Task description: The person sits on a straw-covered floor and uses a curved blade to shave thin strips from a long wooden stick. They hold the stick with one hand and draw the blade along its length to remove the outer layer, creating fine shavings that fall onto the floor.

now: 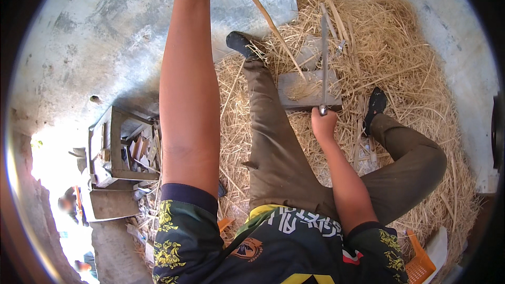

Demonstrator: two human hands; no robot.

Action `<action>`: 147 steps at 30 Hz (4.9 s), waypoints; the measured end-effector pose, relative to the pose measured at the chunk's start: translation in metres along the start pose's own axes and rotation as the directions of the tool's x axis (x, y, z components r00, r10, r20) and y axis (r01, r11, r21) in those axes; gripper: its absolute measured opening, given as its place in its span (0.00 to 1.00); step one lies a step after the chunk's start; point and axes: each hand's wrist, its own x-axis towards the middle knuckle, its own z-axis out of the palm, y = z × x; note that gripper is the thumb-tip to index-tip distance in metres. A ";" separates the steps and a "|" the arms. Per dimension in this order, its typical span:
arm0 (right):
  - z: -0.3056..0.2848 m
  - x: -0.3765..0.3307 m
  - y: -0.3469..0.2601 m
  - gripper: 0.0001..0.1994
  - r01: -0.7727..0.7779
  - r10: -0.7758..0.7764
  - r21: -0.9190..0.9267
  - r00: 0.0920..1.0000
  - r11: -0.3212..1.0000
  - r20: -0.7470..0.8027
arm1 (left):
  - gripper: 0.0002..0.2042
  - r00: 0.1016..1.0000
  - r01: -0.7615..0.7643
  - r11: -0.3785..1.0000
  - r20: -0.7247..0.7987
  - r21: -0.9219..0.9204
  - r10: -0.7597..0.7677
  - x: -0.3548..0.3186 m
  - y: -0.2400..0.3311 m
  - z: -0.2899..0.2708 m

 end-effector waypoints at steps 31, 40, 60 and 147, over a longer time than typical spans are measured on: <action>-0.002 0.000 -0.016 0.19 0.281 -0.283 0.112 0.959 0.953 0.006 | 0.23 0.971 -0.130 0.976 -0.178 0.175 0.161 -0.006 0.001 0.006; -0.004 0.024 0.057 0.14 -0.085 0.081 -0.125 0.996 0.989 -0.031 | 0.24 0.978 -0.134 0.968 -0.132 0.211 0.164 0.002 -0.015 0.019; -0.015 -0.002 -0.045 0.18 0.122 -0.122 -0.002 0.990 0.993 0.076 | 0.24 0.965 -0.157 0.955 -0.168 0.252 0.203 0.001 -0.011 0.014; 0.006 0.028 0.052 0.14 -0.037 0.037 -0.052 0.999 0.998 -0.003 | 0.22 0.967 -0.087 0.983 -0.223 0.163 0.123 -0.014 0.012 -0.021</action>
